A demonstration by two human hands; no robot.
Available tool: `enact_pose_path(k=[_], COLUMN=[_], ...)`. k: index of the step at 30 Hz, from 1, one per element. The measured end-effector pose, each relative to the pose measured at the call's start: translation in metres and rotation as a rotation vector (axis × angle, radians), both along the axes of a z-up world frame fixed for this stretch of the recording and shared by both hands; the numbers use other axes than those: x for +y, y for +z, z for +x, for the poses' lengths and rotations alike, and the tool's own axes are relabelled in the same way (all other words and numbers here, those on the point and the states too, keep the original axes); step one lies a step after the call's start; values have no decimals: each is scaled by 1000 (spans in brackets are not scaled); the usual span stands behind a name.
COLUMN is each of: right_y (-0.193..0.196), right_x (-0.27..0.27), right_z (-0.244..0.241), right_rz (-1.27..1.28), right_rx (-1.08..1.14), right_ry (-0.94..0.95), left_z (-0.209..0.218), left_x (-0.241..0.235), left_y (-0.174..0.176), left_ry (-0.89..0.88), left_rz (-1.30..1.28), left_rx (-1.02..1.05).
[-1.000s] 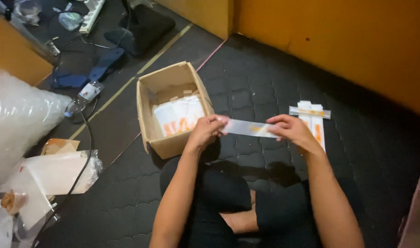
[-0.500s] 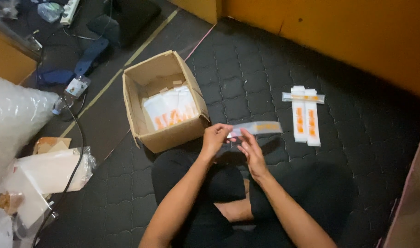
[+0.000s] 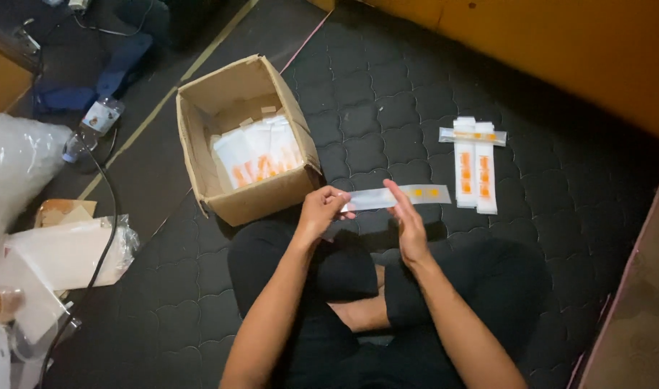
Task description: The person sits on the floor and repeatedly takes small white packets with orange markings from a cardboard box. They unfold each packet, inspect it, and place it on the floor next to other packets before picking up another one from the box.
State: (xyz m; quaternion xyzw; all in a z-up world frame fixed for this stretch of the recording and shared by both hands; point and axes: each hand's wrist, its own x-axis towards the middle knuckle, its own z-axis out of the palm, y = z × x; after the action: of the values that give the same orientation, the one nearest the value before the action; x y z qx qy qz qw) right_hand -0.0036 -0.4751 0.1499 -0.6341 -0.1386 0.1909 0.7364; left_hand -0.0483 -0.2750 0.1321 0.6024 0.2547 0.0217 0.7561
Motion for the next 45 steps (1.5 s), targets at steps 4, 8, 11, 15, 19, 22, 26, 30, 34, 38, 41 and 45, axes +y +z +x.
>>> enact_pose_path(k=[4, 8, 11, 15, 19, 22, 26, 30, 34, 38, 41, 45], right_y=[2, -9, -7, -8, -13, -18, -20, -12, -17, -15, -12, -8], right_x=[-15, -31, -32, -29, -28, -27, -28, -26, -26, -29, -30, -25], right_z=[14, 24, 22, 19, 20, 21, 21, 19, 20, 23, 29, 41], right_rz=[39, 59, 62, 85, 82, 84, 78, 64, 79, 94, 146, 247], right_rx=[31, 29, 33, 44, -6, -28, -41, -40, -25, 10, 42, 127], right_ry=[-71, -183, -229, -257, -284, -311, -328, -340, -345, -350, -350, -301], left_z=[-6, -7, 1, 9, 7, 7, 5, 2, 2, 3, -2, -10], left_x=[8, 10, 14, 19, 14, 13, 12, 11, 9, 8, 6, -7], left_y=[2, 2, -20, -48, -44, -46, -46, -33, -31, -41, -39, -17], left_ry=[42, 96, 112, 123, 132, 106, 100, 86, 89, 26, -176, -598], left_rz=[4, 17, 51, 150, 157, 215, 271, 272, 277, 335, 443, 592], left_rx=[14, -9, -23, 6, -26, -39, -8, -13, -18, 10, 78, 173])
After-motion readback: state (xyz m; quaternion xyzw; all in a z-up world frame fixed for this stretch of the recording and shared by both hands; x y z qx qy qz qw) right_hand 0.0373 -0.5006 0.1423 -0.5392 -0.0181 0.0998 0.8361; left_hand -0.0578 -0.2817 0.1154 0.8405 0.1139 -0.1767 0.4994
